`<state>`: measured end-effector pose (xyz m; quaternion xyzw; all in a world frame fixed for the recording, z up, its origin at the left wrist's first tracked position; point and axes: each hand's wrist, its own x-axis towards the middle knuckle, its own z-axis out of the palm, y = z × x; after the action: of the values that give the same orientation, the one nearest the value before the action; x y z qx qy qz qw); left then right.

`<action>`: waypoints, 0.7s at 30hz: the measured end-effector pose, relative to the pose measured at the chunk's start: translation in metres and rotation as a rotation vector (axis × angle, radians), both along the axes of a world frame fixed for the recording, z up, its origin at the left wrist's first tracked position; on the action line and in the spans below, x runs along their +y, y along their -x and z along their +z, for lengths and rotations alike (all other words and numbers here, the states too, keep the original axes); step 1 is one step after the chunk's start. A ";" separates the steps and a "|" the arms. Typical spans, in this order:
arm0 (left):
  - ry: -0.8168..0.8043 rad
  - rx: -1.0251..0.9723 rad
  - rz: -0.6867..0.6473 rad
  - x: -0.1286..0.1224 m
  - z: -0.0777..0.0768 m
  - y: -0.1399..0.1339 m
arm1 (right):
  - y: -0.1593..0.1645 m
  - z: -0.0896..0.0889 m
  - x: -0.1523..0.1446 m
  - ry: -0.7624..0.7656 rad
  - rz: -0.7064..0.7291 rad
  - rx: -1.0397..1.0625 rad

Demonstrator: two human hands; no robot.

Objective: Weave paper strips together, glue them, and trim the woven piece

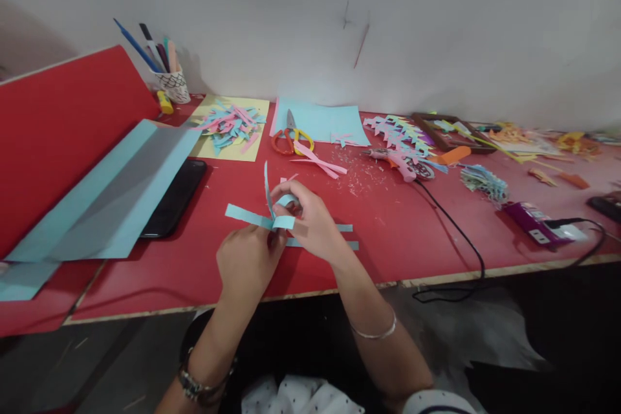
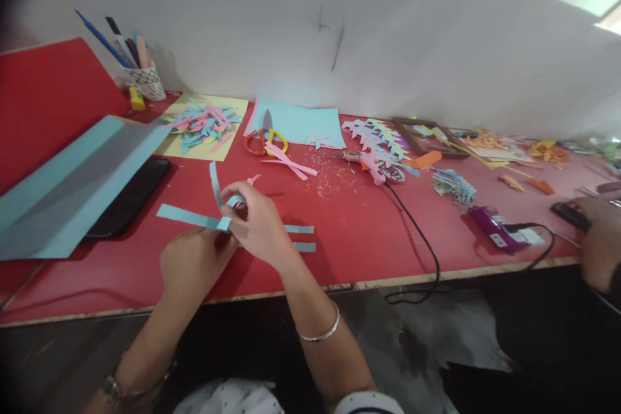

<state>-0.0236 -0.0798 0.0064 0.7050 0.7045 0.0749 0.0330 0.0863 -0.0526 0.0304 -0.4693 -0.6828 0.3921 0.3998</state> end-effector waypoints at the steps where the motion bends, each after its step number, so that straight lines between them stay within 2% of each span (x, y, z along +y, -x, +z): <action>1: 0.010 -0.004 0.009 0.000 0.000 0.000 | 0.001 0.000 0.000 0.002 0.012 0.001; 12: 0.135 -0.010 0.092 0.007 0.009 -0.005 | -0.002 0.004 -0.003 -0.031 0.125 -0.121; 17: 0.116 -0.006 0.137 0.008 0.008 -0.005 | -0.005 0.006 -0.005 -0.034 0.164 -0.148; 21: 0.091 -0.017 0.130 0.007 0.010 -0.005 | -0.025 0.016 0.002 -0.030 0.161 -0.264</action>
<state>-0.0190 -0.0724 0.0164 0.6548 0.7512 0.0508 0.0663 0.1118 -0.0502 0.0461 -0.4546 -0.7704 0.3477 0.2810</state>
